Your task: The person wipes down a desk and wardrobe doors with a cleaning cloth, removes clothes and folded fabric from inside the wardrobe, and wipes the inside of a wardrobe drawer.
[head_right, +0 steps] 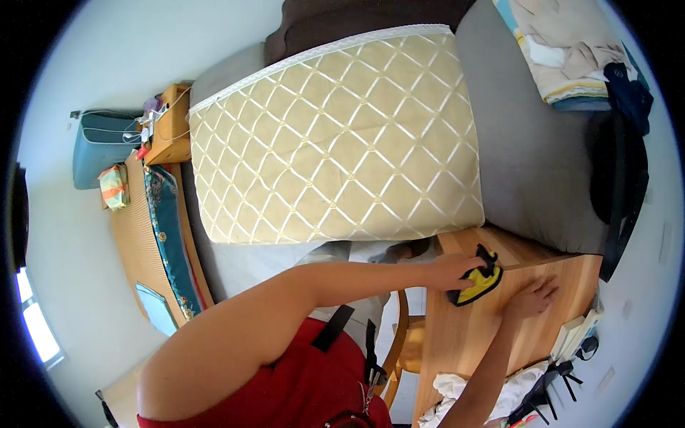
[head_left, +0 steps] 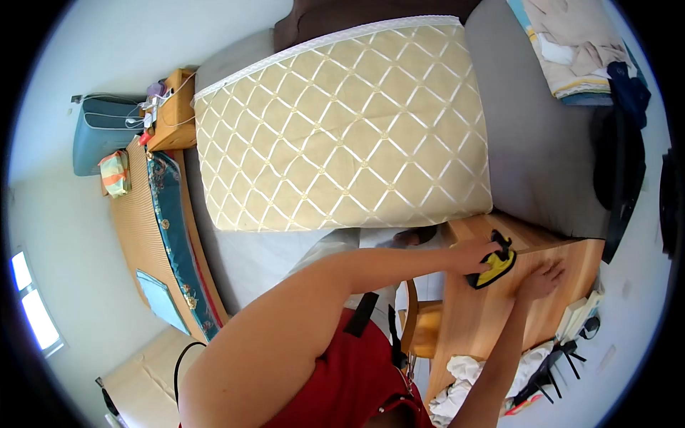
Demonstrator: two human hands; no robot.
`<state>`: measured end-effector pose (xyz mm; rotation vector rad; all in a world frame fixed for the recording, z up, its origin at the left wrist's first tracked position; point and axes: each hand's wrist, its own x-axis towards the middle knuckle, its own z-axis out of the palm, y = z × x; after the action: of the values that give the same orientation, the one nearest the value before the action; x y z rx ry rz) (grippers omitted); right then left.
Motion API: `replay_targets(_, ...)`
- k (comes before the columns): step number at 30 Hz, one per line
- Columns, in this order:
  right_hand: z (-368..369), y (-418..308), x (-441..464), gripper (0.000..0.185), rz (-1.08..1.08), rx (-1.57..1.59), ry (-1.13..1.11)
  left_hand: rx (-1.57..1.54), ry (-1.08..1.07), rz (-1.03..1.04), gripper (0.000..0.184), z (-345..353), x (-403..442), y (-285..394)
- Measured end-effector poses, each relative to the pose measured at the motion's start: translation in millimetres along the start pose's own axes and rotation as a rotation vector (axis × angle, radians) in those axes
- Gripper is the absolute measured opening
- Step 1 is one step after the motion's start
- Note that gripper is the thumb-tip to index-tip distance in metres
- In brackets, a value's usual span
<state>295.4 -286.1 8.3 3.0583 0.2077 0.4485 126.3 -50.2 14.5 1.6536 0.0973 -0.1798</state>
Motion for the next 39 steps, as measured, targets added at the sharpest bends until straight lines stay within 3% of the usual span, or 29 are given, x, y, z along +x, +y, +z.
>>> replay_targets(9,9.5,8.0,-4.1,0.053,-0.003,-0.123,-0.008,0.099,0.047,-0.156,0.047,-15.0,-80.2,-2.9)
replay_targets(12,-1.0,-6.6,-4.5,0.055,0.075,-0.094,-0.134,0.135,0.07,-0.143,0.048,-20.6,-95.3,-8.0)
replay_targets(16,-17.8,-27.0,-63.5,0.055,-0.133,-0.083,-0.171,0.192,-0.126,-0.186,0.054,-50.0,-123.2,-13.1)
replay_targets(19,-26.8,-66.4,-130.2,0.054,-0.326,0.126,-0.142,-0.074,-0.108,-0.414,0.057,-91.1,-139.8,15.9)
replay_targets(21,-89.3,-132.0,-164.3,0.051,-0.464,0.226,-0.354,-0.187,0.138,-0.311,0.062,-74.7,-134.5,-14.8)
replay_targets(23,-156.3,-186.9,-193.7,0.052,-0.262,0.741,-0.423,-0.528,0.119,-0.221,0.071,-78.7,-136.2,6.9)
replay_targets(24,-182.6,-206.7,-197.9,0.052,-0.15,0.997,-0.449,-0.606,-0.001,-0.263,0.073,-90.0,-143.6,35.9)
replay_targets(26,-228.0,-233.8,-189.7,0.05,0.005,1.104,-0.553,-0.756,-0.246,-0.35,0.078,-109.2,-161.5,88.8)
replay_targets(30,-240.5,-221.6,-162.0,0.039,0.142,1.428,-0.609,-0.96,-0.397,-0.187,0.083,-111.7,-155.1,93.1)
replay_targets(31,-243.3,-214.4,-155.1,0.037,0.19,1.505,-0.618,-0.886,-0.341,-0.175,0.082,-108.2,-154.9,89.3)
replay_targets(32,-214.7,-192.9,-143.5,0.034,-0.1,1.292,-0.436,-0.814,-0.282,-0.168,0.082,-103.9,-155.0,84.0)
replay_targets(35,-200.0,-171.0,-122.6,0.034,-0.509,0.629,-0.048,-0.732,-0.018,-0.219,0.072,-94.1,-173.8,82.2)
replay_targets(37,-160.2,-146.6,-123.4,0.039,-0.658,0.381,-0.072,-0.664,0.109,-0.354,0.067,-97.2,-190.3,63.6)
replay_targets(39,-133.1,-118.4,-137.5,0.04,-0.76,0.214,-0.173,-0.637,0.221,-0.344,0.061,-92.8,-212.9,39.8)
